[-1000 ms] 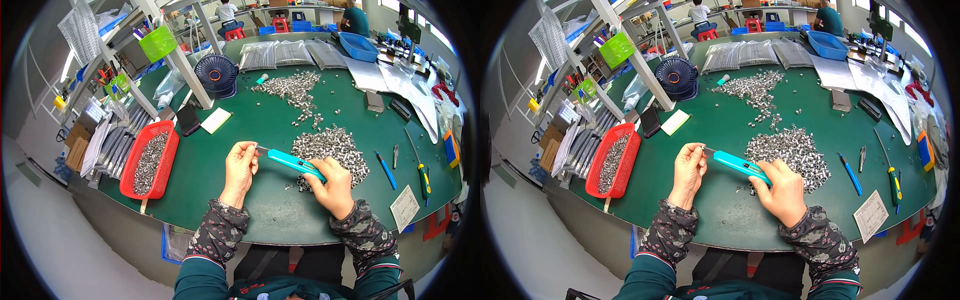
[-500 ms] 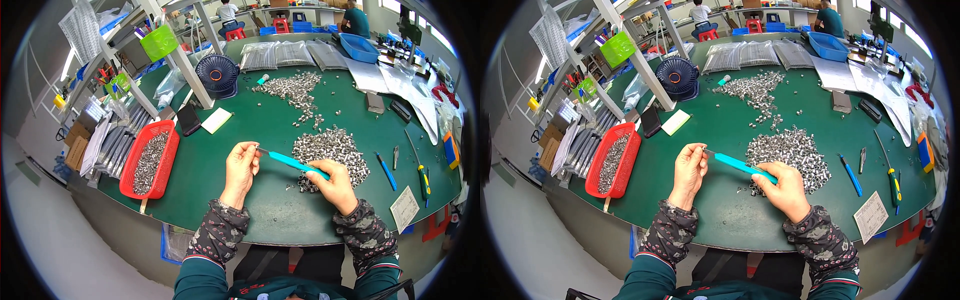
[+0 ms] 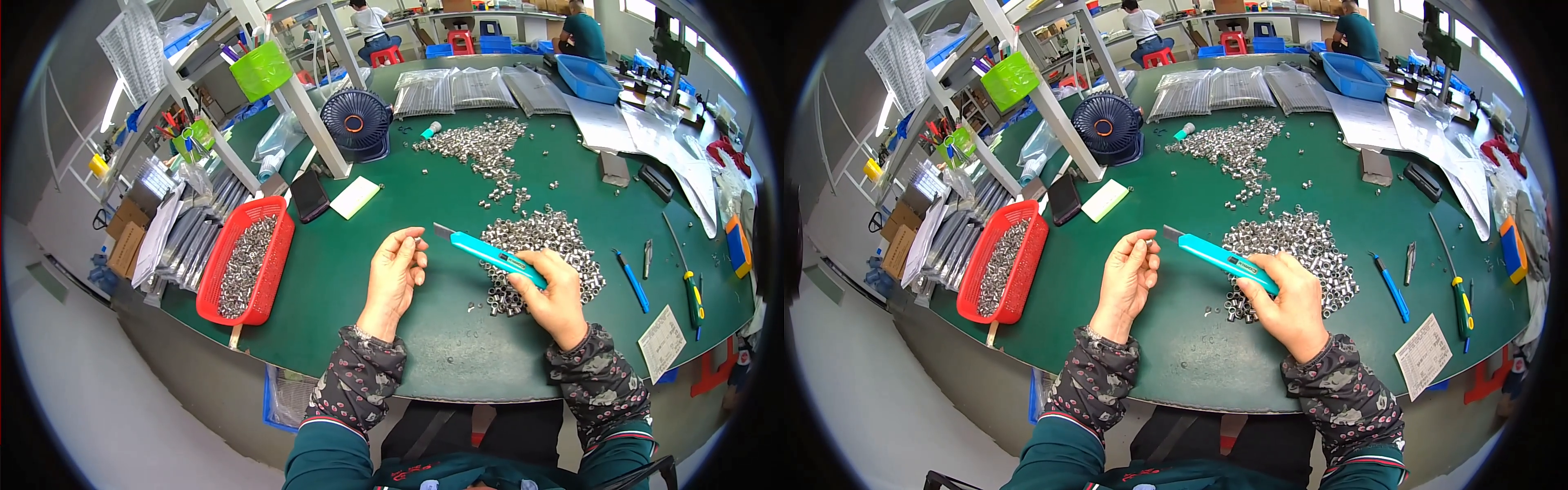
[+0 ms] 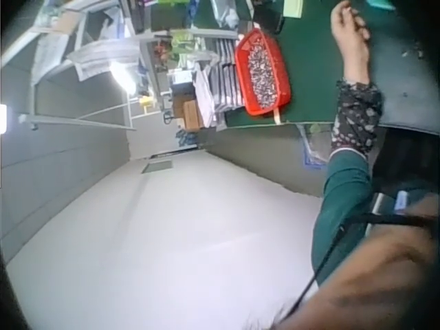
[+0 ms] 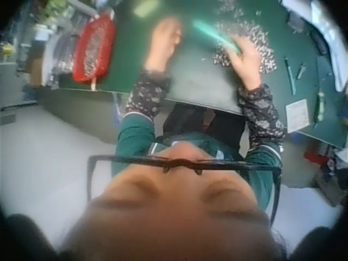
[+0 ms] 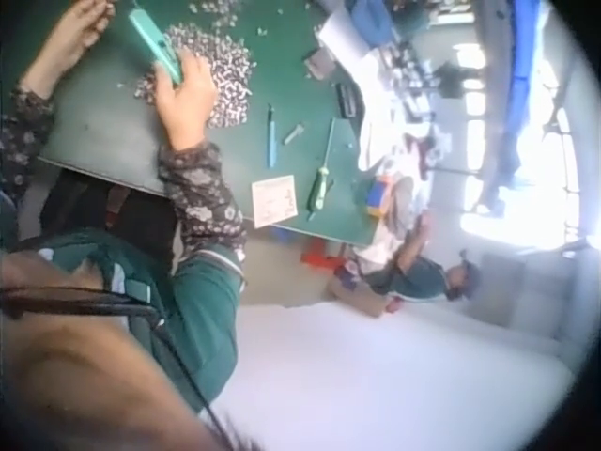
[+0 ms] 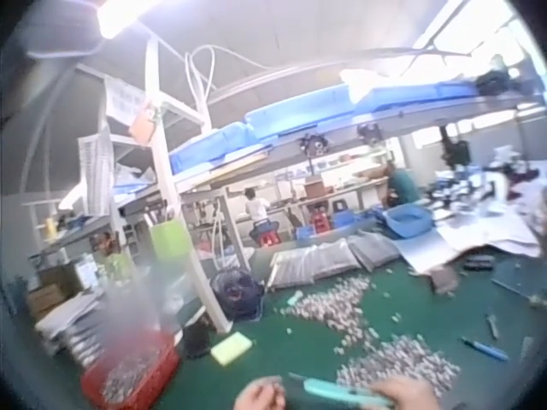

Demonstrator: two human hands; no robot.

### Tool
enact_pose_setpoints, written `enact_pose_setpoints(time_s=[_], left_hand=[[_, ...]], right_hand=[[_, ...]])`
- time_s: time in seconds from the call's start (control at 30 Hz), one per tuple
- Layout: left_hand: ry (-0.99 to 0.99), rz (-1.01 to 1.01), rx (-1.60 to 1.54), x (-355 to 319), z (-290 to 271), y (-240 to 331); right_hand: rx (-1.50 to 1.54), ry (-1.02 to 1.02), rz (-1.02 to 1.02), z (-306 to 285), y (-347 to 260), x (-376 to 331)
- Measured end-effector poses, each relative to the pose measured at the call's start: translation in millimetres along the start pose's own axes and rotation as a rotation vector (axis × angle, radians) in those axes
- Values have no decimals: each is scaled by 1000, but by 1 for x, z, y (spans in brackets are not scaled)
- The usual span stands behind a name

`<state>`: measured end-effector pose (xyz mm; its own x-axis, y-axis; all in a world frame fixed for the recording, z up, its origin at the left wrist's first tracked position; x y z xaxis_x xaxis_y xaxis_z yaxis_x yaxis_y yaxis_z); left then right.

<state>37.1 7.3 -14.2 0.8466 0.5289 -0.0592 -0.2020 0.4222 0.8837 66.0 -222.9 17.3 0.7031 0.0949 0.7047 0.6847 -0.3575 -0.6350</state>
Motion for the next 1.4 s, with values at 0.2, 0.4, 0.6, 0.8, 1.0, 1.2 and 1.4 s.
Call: enact_pose_setpoints(time_s=[0.2,0.4,0.6,0.8,1.0,1.2,1.4], left_hand=[[-23,31,-48,2,-3,-1],[-35,65,-16,3,-3,-1],[-37,107,30,0,-1,0],[-56,199,137,-2,1,0],[-1,229,181,-3,1,-1],[63,188,116,-1,-3,-1],[40,197,111,-1,-3,-1]], right_hand=[[67,-121,105,0,5,2],[78,-172,134,1,9,2],[102,-197,162,0,9,2],[98,-248,278,0,10,2],[-134,-60,-4,-3,-14,-4],[-136,25,-109,-4,-17,-4],[-8,-113,74,0,-4,-4]])
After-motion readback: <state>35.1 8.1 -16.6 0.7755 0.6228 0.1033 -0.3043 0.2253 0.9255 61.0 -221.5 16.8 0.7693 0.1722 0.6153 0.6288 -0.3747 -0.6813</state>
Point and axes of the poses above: each hand's wrist, its own x-axis towards the middle knuckle, its own z-axis out of the palm, y = z × x, the point moved 2 cm from there along x, towards the middle knuckle, and after that the axes turned 15 degrees about y, right-handed, at the moved point
